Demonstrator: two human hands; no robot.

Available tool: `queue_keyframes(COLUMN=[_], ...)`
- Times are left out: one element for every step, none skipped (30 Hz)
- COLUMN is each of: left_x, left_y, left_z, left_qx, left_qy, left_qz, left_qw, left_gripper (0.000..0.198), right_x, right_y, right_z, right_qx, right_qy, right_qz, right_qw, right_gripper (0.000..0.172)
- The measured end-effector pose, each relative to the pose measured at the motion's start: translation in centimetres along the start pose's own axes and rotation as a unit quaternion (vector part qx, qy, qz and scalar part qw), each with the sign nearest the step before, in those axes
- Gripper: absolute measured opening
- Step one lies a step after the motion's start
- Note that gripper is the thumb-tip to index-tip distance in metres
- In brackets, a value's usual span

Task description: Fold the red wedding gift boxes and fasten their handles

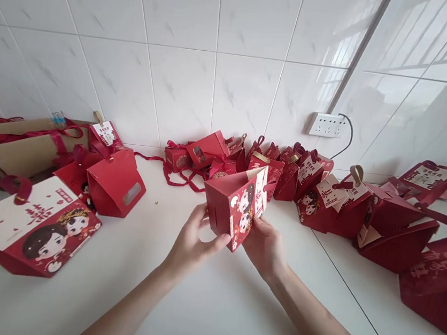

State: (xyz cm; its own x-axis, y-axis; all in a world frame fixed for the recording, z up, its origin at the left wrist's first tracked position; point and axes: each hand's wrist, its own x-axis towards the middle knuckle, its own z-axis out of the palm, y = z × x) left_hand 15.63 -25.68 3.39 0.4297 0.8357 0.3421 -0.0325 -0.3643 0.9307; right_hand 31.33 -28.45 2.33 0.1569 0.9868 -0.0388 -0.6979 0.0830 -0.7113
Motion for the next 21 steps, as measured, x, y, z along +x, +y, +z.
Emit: queue_keyframes(left_x=[-0.1, -0.1, -0.1, -0.1, -0.1, 0.0, 0.0, 0.0, 0.0, 0.0, 0.0, 0.0, 0.0, 0.1, 0.1, 0.2, 0.2, 0.3, 0.4, 0.6, 0.7], left_y=[-0.2, -0.5, -0.7, -0.9, -1.0, -1.1, -1.2, -1.2, -1.2, -1.3, -1.3, -1.3, -1.4, -1.4, -1.4, -1.3, -1.2, -1.0, -0.8, -0.5, -0.3], left_z=[0.0, -0.1, -0.1, -0.2, -0.2, -0.3, -0.4, -0.5, -0.5, -0.6, -0.7, -0.7, -0.8, -0.8, -0.8, -0.9, -0.9, -0.9, -0.9, -0.9, -0.9], left_qx=[0.026, 0.055, 0.084, 0.114, 0.144, 0.172, 0.198, 0.222, 0.242, 0.258, 0.270, 0.277, 0.281, 0.279, 0.270, 0.251, 0.219, 0.175, 0.122, 0.064, 0.005], left_qy=[0.009, 0.015, 0.019, 0.023, 0.028, 0.033, 0.040, 0.048, 0.056, 0.063, 0.071, 0.078, 0.083, 0.086, 0.090, 0.093, 0.098, 0.102, 0.105, 0.107, 0.110], left_qz=[0.027, 0.048, 0.063, 0.072, 0.081, 0.096, 0.119, 0.151, 0.185, 0.216, 0.241, 0.257, 0.266, 0.271, 0.269, 0.260, 0.239, 0.203, 0.152, 0.089, 0.022], left_qw=[0.999, 0.997, 0.994, 0.991, 0.986, 0.980, 0.972, 0.962, 0.951, 0.939, 0.930, 0.923, 0.918, 0.917, 0.920, 0.928, 0.941, 0.958, 0.975, 0.988, 0.994], left_gripper=[0.052, 0.054, 0.056, 0.058, 0.060, 0.063, 0.065, 0.067, 0.069, 0.071, 0.073, 0.074, 0.074, 0.074, 0.072, 0.070, 0.067, 0.065, 0.063, 0.061, 0.060], right_x=[0.1, 0.3, 0.4, 0.6, 0.7, 0.8, 0.8, 0.8, 0.8, 0.8, 0.8, 0.8, 0.9, 0.9, 0.9, 0.9, 0.8, 0.8, 0.7, 0.6, 0.5], right_y=[0.0, 0.0, 0.0, 0.0, -0.1, -0.2, -0.2, -0.3, -0.3, -0.2, -0.2, -0.2, -0.2, -0.2, -0.2, -0.2, -0.2, -0.3, -0.3, -0.3, -0.2], right_z=[-0.1, -0.1, -0.2, -0.3, -0.4, -0.5, -0.6, -0.7, -0.8, -0.9, -1.0, -1.1, -1.1, -1.2, -1.1, -1.1, -1.0, -0.9, -0.8, -0.7, -0.6], right_qx=[0.010, 0.019, 0.026, 0.028, 0.026, 0.020, 0.013, 0.004, -0.006, -0.018, -0.030, -0.042, -0.051, -0.055, -0.052, -0.042, -0.030, -0.020, -0.018, -0.029, -0.052], right_qy=[-0.004, -0.006, -0.008, -0.011, -0.016, -0.023, -0.031, -0.039, -0.045, -0.048, -0.049, -0.047, -0.046, -0.043, -0.042, -0.041, -0.041, -0.042, -0.045, -0.049, -0.051], right_qz=[0.001, -0.001, -0.007, -0.014, -0.021, -0.027, -0.034, -0.039, -0.041, -0.040, -0.038, -0.036, -0.035, -0.035, -0.038, -0.041, -0.041, -0.038, -0.035, -0.035, -0.041], right_qw=[1.000, 1.000, 1.000, 0.999, 0.999, 0.999, 0.999, 0.998, 0.998, 0.998, 0.998, 0.997, 0.997, 0.997, 0.997, 0.997, 0.998, 0.998, 0.998, 0.998, 0.996], right_gripper=[0.030, 0.030, 0.030, 0.030, 0.030, 0.029, 0.027, 0.027, 0.028, 0.028, 0.027, 0.025, 0.021, 0.019, 0.019, 0.021, 0.024, 0.027, 0.029, 0.029, 0.029])
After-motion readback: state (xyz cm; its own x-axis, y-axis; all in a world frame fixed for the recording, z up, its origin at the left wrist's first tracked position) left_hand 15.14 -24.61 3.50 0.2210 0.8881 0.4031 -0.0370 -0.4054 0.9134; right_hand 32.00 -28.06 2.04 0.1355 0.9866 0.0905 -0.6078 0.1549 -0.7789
